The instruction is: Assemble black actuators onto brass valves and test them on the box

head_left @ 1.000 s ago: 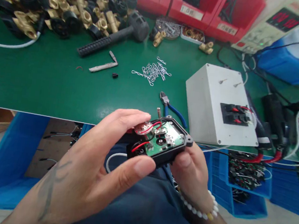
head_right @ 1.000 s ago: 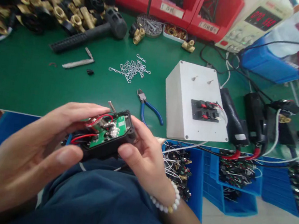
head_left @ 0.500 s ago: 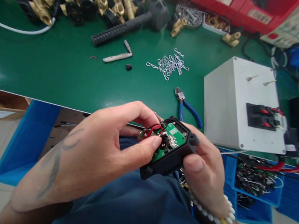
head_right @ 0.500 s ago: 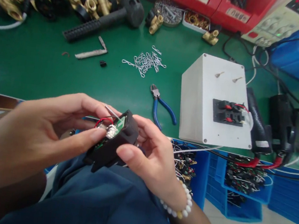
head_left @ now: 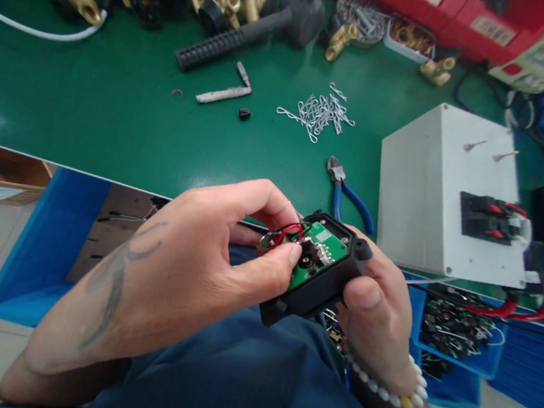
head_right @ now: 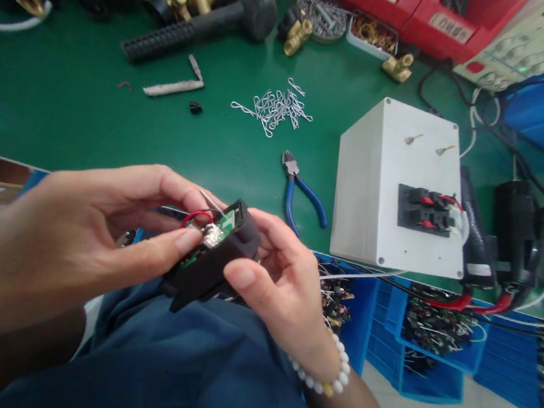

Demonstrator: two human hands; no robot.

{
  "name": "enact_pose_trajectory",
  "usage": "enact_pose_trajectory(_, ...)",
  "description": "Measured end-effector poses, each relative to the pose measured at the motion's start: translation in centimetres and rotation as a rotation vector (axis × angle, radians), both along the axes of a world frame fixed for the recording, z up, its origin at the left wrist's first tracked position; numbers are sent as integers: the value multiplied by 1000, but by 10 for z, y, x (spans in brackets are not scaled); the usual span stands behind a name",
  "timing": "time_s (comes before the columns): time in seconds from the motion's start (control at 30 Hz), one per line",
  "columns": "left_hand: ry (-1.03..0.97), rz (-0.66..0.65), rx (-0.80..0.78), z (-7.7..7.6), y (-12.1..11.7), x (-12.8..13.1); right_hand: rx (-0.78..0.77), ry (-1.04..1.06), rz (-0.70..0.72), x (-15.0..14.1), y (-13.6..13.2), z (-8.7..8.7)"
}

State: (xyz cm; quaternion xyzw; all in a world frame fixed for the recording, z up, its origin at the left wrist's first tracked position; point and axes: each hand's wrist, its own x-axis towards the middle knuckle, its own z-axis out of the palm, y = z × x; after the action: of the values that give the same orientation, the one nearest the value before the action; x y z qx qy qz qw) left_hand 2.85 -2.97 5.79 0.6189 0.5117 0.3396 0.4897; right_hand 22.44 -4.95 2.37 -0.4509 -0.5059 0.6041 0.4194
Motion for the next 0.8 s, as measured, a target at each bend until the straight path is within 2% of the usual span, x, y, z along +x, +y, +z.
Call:
enact_pose_trajectory(0.17,11,-5,32,-1,-1,-3,18,31,31,0,0,0)
enact_pose_trajectory(0.33,141,-19,206,-3,-4,-5,151,-69,85,2,4,7)
enact_pose_trajectory(0.47,191,83,326,1,-17,-2,430,-217,-50,-4,3,1)
enact_pose_trajectory(0.6,164,129,463,-4,-31,7,754,-232,-257,-11,1,-20)
enact_pose_trajectory(0.7,186,122,545,-14,-35,16,875,-275,-321,-12,2,-34)
enact_pose_trajectory(0.8,198,119,571,-20,-34,21,918,-255,-331,-10,4,-40)
